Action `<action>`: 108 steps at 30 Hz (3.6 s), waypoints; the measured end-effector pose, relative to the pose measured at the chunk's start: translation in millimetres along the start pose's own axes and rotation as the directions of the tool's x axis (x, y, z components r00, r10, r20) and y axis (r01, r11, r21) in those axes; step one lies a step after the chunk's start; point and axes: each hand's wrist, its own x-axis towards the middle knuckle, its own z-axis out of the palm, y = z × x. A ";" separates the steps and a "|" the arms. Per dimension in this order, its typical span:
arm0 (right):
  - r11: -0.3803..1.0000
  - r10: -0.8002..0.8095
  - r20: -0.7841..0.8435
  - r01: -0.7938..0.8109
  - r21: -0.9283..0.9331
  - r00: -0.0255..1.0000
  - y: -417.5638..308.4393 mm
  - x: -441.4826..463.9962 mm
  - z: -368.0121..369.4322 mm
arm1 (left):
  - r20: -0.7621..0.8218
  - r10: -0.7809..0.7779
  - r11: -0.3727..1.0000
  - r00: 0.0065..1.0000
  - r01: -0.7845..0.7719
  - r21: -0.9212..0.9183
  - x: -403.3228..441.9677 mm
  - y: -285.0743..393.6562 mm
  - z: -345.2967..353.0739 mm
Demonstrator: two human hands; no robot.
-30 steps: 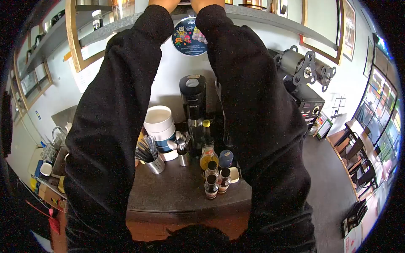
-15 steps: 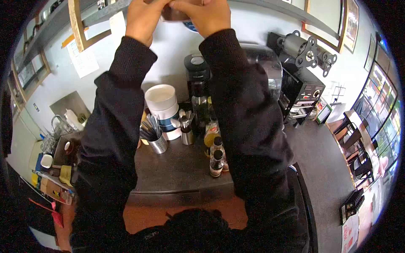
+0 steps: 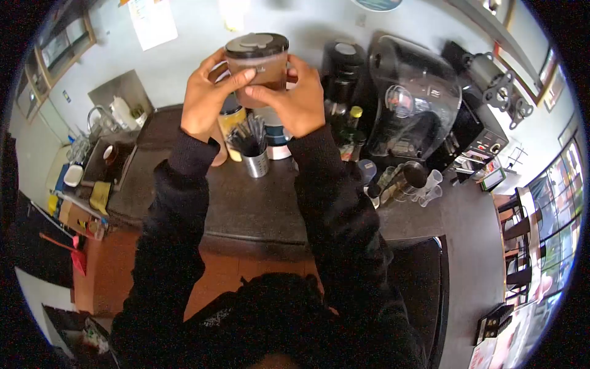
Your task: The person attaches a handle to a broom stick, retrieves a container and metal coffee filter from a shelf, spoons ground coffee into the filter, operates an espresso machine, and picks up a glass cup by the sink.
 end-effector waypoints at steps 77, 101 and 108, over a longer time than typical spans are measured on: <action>0.977 -0.044 -0.176 0.080 0.200 0.983 -66.5 -31.6 -106.2 | 0.101 0.321 0.936 0.942 -0.299 -0.188 -16.4 44.5 53.0; 0.758 -0.534 -0.238 0.335 -0.560 0.811 -60.6 223.5 -262.3 | 0.063 0.689 0.646 0.722 -0.651 0.398 266.3 107.1 249.3; 0.638 -0.543 -0.306 0.148 -0.756 0.782 -50.3 277.4 -247.2 | 0.168 0.503 0.606 0.848 -0.484 0.631 290.3 117.8 259.4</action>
